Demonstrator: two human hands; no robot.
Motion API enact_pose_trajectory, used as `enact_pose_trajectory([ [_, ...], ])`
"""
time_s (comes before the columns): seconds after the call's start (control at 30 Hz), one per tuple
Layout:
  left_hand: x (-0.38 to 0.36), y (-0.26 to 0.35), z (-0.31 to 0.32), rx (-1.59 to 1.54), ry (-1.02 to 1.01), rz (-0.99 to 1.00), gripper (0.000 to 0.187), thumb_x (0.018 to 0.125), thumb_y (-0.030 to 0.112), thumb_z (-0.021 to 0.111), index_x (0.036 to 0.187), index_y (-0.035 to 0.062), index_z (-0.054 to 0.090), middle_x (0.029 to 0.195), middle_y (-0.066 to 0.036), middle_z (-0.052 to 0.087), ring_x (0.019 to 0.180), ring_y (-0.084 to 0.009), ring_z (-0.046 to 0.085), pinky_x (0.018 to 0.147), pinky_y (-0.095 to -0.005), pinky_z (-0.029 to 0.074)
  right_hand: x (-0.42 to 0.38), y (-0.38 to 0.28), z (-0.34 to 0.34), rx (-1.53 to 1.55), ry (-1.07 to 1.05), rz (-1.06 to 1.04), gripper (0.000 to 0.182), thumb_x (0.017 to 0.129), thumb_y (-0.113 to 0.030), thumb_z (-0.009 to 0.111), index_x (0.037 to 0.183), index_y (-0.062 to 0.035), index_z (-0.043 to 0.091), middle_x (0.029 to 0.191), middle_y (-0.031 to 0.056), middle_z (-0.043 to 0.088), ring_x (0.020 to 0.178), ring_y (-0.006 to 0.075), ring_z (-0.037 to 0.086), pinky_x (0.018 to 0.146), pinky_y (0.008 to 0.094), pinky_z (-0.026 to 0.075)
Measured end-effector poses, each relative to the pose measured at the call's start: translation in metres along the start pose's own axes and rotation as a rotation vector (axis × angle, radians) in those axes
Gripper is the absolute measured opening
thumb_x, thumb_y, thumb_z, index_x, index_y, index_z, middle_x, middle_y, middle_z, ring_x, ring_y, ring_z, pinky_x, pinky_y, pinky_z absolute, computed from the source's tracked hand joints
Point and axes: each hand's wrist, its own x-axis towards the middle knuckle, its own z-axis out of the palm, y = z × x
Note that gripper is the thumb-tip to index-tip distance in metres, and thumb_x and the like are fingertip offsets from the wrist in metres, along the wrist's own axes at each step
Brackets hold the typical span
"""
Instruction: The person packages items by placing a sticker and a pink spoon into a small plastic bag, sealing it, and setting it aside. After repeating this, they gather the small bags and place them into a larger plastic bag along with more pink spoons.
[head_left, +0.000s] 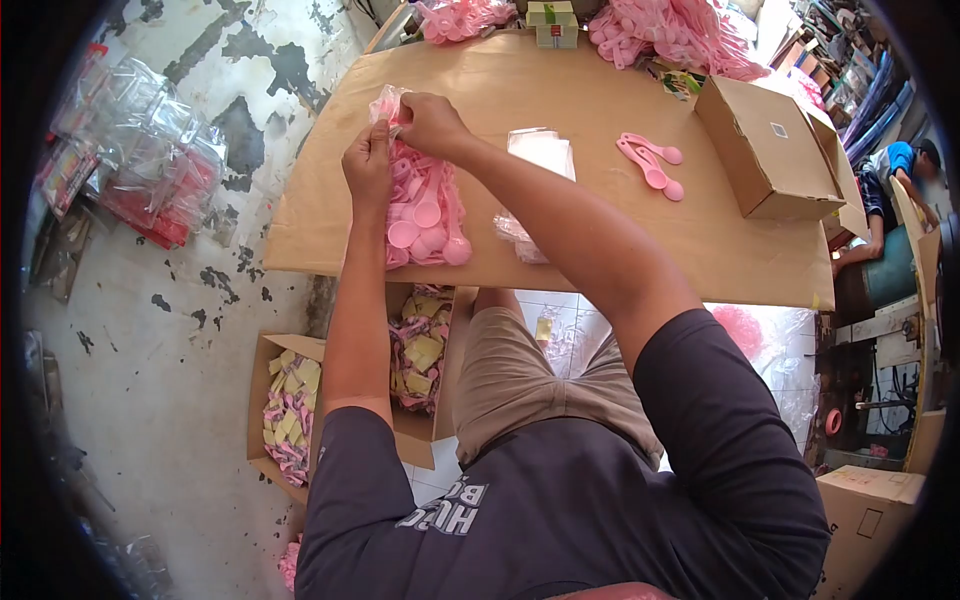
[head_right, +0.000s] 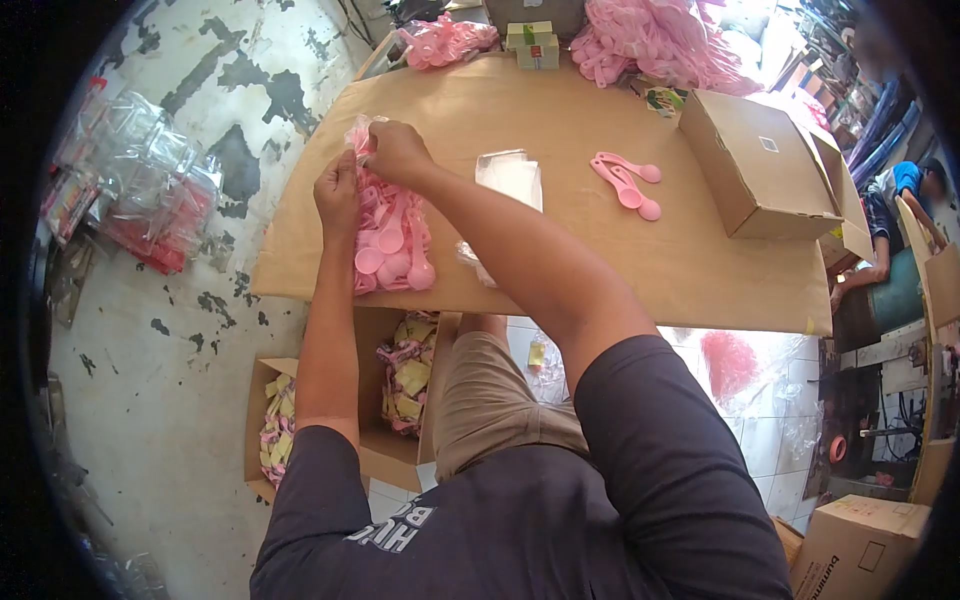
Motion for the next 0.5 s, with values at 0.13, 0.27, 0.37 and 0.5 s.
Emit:
enact_pose_trajectory([
  [0.13,0.001,-0.002,0.000,0.005,-0.042,-0.015,0.037,0.108,0.026,0.058,0.076,0.0060,0.062,0.068,0.010,0.043,0.062,-0.0022,0.033,0.053,-0.0242,0.026,0.018,0.016,-0.012,0.128,-0.226,0.015,0.025,0.074,-0.021,0.083,0.087,-0.0031,0.072,0.088,0.0166,0.073,0.079,0.0288,0.070,0.074,0.0390,0.056],
  [0.27,0.000,-0.002,0.000,-0.051,-0.057,-0.050,0.038,0.108,0.026,0.057,0.076,0.0069,0.062,0.069,0.011,0.044,0.062,-0.0018,0.034,0.053,-0.0235,0.027,0.017,0.020,-0.028,0.253,-0.443,0.112,0.022,0.087,-0.018,0.077,0.104,-0.0043,0.074,0.090,0.0030,0.071,0.083,0.0101,0.063,0.071,0.0286,0.051],
  [0.37,0.001,-0.003,0.000,-0.149,-0.047,-0.110,0.043,0.106,0.028,0.059,0.072,0.0014,0.057,0.067,0.009,0.040,0.063,-0.0031,0.033,0.052,-0.0256,0.025,0.020,0.030,-0.034,0.411,-0.571,0.179,0.024,0.091,-0.018,0.074,0.111,-0.0053,0.074,0.096,0.0008,0.071,0.084,0.0085,0.061,0.069,0.0252,0.049],
  [0.5,0.003,-0.006,0.007,-0.130,-0.032,-0.096,0.043,0.105,0.030,0.063,0.071,0.0052,0.054,0.066,0.009,0.036,0.063,-0.0044,0.032,0.052,-0.0269,0.027,0.019,0.040,-0.031,0.427,-0.591,0.169,0.024,0.095,-0.018,0.072,0.115,-0.0057,0.074,0.100,0.0001,0.070,0.084,0.0076,0.059,0.067,0.0236,0.047],
])
